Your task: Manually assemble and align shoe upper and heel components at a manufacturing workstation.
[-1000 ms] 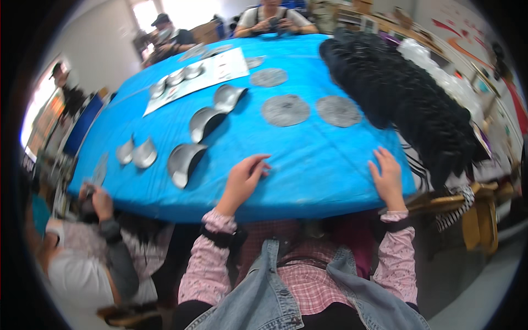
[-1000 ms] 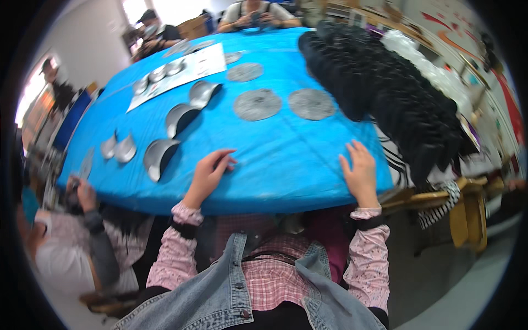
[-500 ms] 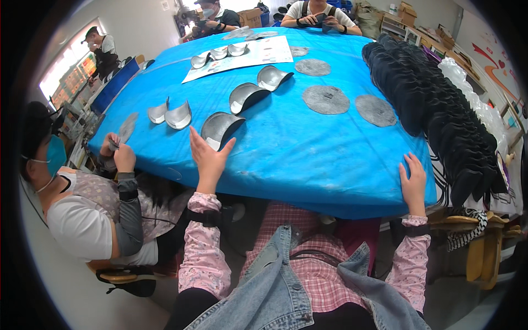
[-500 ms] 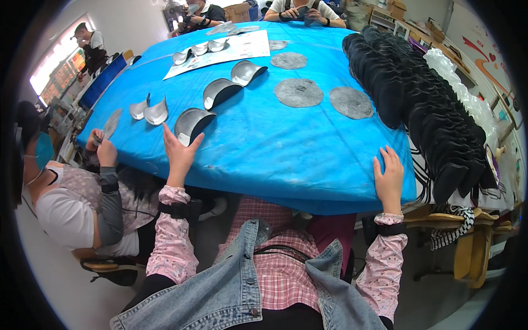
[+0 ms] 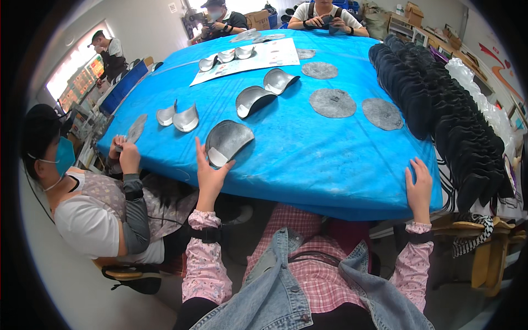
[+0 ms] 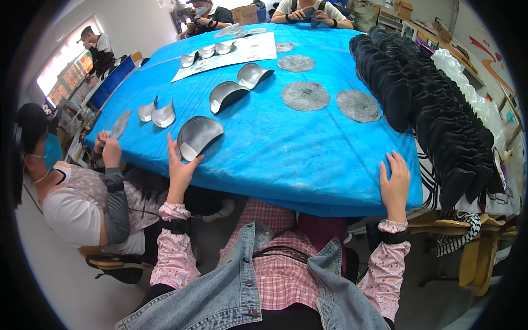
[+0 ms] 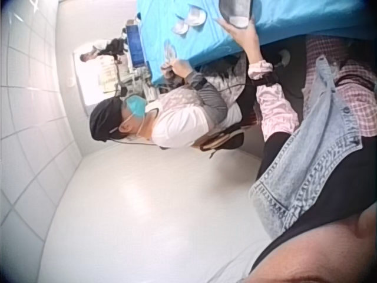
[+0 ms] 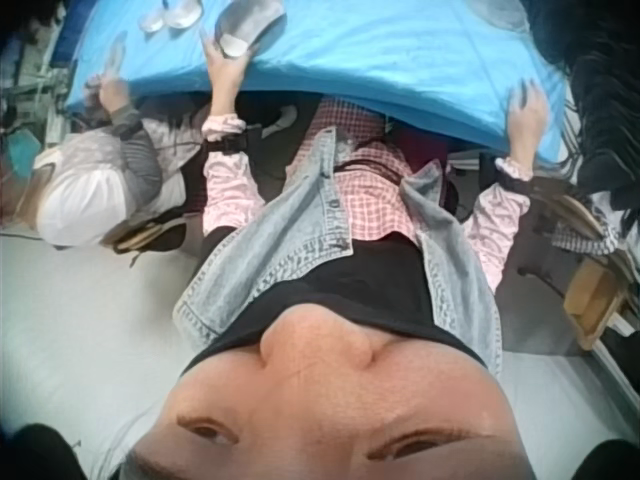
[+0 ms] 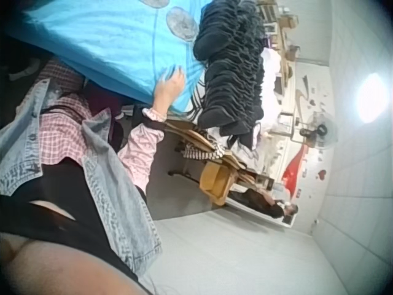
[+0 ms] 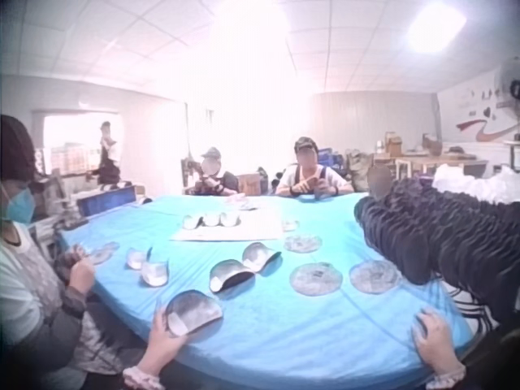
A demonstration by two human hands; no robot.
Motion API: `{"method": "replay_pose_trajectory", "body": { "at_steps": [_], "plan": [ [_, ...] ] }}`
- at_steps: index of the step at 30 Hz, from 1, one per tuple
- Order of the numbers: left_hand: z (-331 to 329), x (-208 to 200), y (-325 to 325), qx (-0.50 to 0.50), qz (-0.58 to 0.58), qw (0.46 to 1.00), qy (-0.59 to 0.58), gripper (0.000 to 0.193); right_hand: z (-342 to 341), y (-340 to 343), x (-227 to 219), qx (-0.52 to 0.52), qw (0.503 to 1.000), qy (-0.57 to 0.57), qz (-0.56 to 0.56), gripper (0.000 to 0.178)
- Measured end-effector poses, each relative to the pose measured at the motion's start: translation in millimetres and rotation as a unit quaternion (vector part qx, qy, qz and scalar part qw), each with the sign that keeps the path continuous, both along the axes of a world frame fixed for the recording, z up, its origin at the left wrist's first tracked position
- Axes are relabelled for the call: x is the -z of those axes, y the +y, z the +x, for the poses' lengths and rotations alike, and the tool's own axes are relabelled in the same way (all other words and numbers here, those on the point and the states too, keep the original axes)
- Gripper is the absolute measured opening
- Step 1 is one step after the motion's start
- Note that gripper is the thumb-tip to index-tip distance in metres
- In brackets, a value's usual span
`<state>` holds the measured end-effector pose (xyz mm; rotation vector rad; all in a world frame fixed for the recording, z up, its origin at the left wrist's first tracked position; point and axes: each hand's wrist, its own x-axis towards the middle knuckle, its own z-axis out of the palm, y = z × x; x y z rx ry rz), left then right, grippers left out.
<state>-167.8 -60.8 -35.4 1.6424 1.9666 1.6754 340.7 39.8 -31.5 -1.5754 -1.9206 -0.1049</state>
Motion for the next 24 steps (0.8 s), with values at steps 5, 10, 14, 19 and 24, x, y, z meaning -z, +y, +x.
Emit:
{"method": "replay_pose_trajectory", "body": {
  "at_steps": [5, 10, 14, 19, 24],
  "plan": [
    [47, -14, 10, 0.02, -0.038, 0.999, -0.031, 0.102, 1, -4, -3, 0.011, 1.0, -0.01, 0.023, 0.032],
    [103, -28, 42, 0.007, -0.069, 0.997, -0.043, 0.1, -1, -5, -4, 0.003, 0.999, -0.004, 0.043, 0.031],
    [135, -10, 52, -0.062, -0.019, 0.982, -0.175, 0.101, -5, -6, -4, 0.001, 0.999, -0.001, 0.034, 0.03],
    [192, -37, 36, 0.221, 0.062, 0.825, -0.517, 0.058, 2, -5, 0, 0.01, 0.999, -0.006, 0.038, 0.029],
    [229, -49, 18, 0.419, -0.132, 0.603, -0.667, 0.044, 0, -9, -5, 0.015, 0.999, -0.002, 0.036, 0.028]
  ]
}}
